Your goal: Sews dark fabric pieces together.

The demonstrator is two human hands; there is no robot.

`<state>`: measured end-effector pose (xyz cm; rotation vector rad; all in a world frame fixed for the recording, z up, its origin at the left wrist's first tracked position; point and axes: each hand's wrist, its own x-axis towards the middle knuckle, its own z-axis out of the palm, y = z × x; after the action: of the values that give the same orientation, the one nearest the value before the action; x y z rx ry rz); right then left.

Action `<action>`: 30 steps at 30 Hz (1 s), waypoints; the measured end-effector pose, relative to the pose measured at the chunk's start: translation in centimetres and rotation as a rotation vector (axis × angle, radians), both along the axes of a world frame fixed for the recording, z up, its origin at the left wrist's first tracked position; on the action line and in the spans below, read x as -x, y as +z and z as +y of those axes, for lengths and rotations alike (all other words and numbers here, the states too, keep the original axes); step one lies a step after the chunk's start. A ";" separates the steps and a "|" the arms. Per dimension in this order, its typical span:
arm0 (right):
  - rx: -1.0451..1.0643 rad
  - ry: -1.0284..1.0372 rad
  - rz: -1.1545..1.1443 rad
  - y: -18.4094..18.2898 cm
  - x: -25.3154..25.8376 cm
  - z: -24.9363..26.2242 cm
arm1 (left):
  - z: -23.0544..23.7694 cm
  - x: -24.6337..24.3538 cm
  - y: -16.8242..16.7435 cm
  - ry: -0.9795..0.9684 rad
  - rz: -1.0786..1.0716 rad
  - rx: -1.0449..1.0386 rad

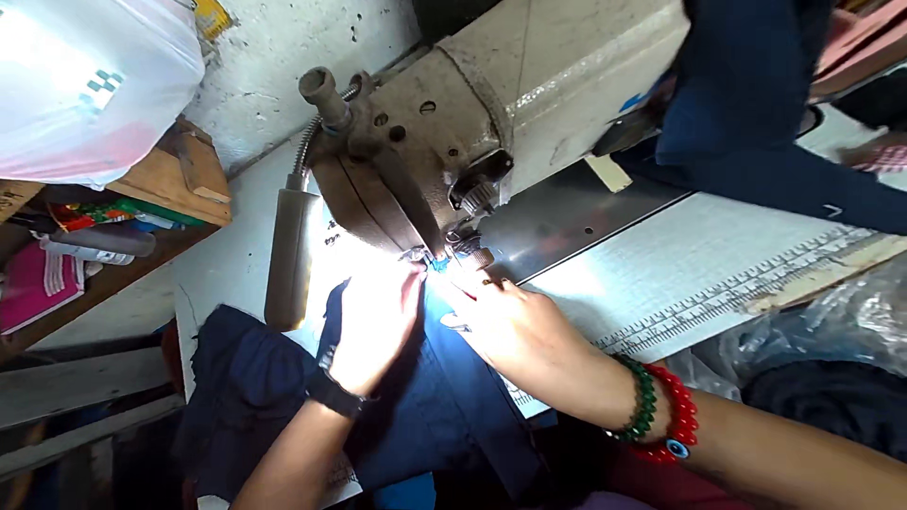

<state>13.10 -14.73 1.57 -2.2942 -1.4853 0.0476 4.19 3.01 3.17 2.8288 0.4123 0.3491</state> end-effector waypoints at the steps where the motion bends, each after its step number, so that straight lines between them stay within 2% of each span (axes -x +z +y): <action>1: 0.003 0.004 -0.009 0.0 -0.1 0.0 | -0.7 0.4 -0.3 -0.026 -0.033 -0.072; 3: -0.003 0.010 -0.035 -0.1 -0.5 0.2 | -1.5 1.0 -0.6 -0.058 -0.025 -0.139; 7: 0.014 0.021 -0.052 0.1 -1.2 0.4 | -1.4 1.8 -1.7 -0.077 -0.012 -0.101; 17: 0.046 -0.023 0.000 0.1 -1.4 1.0 | -1.0 1.2 -2.1 -0.061 -0.078 -0.073; 19: -0.015 -0.015 0.021 0.1 -1.7 0.2 | -1.1 1.2 -2.2 -0.059 -0.085 -0.067; 22: -0.333 -0.040 0.001 0.0 -4.2 -4.3 | -1.1 1.2 -2.3 -0.072 -0.076 -0.055; 24: -0.532 -0.179 -0.095 -0.4 -8.3 -9.3 | -0.9 1.1 -2.3 -0.084 -0.091 -0.049; 25: -0.543 -0.280 -0.145 -0.7 -11.1 -11.8 | -0.8 1.1 -2.3 -0.087 -0.101 -0.043; 27: -0.427 -0.472 -0.120 -2.2 -16.7 -16.0 | -0.8 1.1 -2.5 -0.098 -0.106 -0.040; 30: -0.333 -0.549 -0.111 -3.2 -19.8 -17.2 | -0.6 1.2 -2.6 -0.107 -0.111 -0.039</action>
<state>32.92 -31.92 -1.61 -2.3597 -0.7852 -0.4524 3.01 2.38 0.59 2.8385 0.2321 0.4943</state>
